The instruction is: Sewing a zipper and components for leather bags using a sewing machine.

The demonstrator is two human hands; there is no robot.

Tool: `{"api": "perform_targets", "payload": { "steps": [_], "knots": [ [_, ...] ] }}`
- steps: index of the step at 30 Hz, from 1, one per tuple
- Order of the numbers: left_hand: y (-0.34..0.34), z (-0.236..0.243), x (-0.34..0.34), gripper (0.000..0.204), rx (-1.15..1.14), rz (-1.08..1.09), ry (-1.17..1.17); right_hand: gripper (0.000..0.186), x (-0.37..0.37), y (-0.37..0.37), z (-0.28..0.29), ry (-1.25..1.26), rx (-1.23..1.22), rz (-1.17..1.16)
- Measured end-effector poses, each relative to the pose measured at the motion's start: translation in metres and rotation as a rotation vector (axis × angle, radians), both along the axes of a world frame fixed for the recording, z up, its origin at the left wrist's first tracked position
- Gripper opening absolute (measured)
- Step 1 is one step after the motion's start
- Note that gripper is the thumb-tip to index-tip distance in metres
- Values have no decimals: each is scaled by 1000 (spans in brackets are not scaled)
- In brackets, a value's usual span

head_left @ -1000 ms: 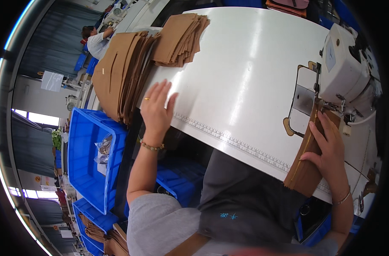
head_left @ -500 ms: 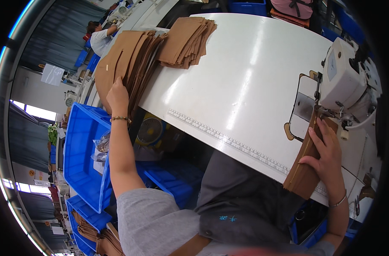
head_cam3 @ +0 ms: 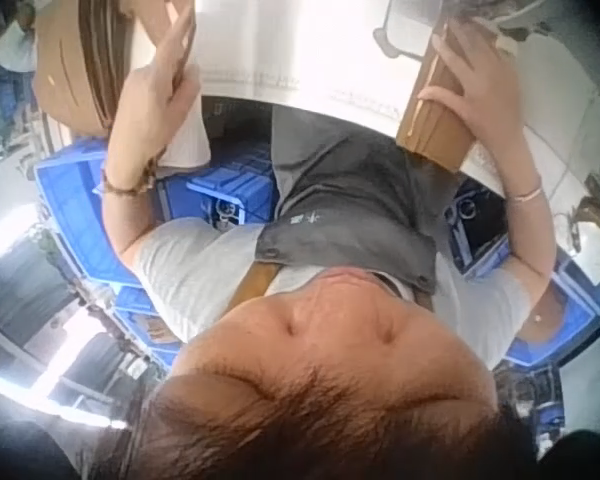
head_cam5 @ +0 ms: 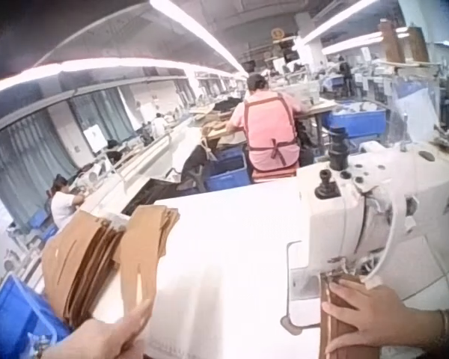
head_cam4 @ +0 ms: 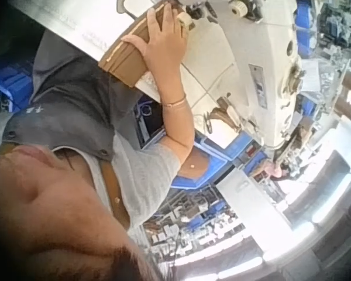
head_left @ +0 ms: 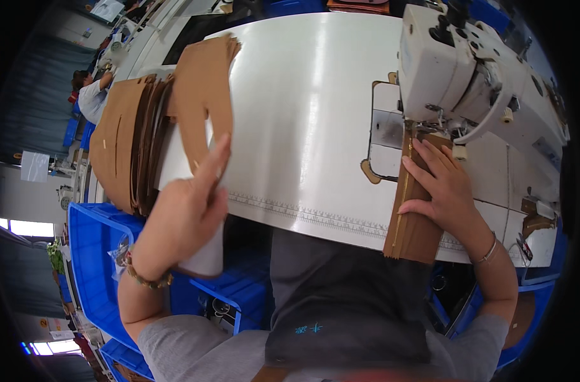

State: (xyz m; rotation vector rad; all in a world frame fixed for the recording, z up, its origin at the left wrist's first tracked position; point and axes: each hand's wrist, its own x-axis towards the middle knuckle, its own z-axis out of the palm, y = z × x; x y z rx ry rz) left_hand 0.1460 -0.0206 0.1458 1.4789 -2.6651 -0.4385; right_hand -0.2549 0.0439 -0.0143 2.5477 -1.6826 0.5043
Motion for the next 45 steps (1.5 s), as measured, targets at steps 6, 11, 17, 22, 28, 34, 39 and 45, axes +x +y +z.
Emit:
{"api": "perform_targets", "payload": {
  "steps": [6, 11, 17, 22, 28, 34, 39, 45],
  "knots": [
    [41, -11, -66, 78, 640, -482, 253, 84, -2, 0, -1, -6, -61, 19],
    [43, -49, -101, 76, 1032, -551, 460, 59, -5, -3, -9, -21, -129, 49],
    [4, -124, -155, 69, 66, -731, 312, 58, -7, -3, -10, -49, -139, 61],
    [-4, -151, -162, 69, -49, -588, 236, 60, -6, 3, -5, -156, -5, 2],
    [-22, -153, -171, 57, -167, -536, 144, 56, -7, 1, -7, -98, -68, 58],
    [-31, -156, -180, 52, -181, -543, 232, 52, -5, 4, -6, -140, -31, 29],
    [-34, -158, -182, 53, -190, -516, 239, 51, -5, 4, -6, -47, 28, -15],
    [-36, -160, -184, 53, -227, -530, 230, 52, -6, 3, -6, -117, 35, 12]
  ]
}}
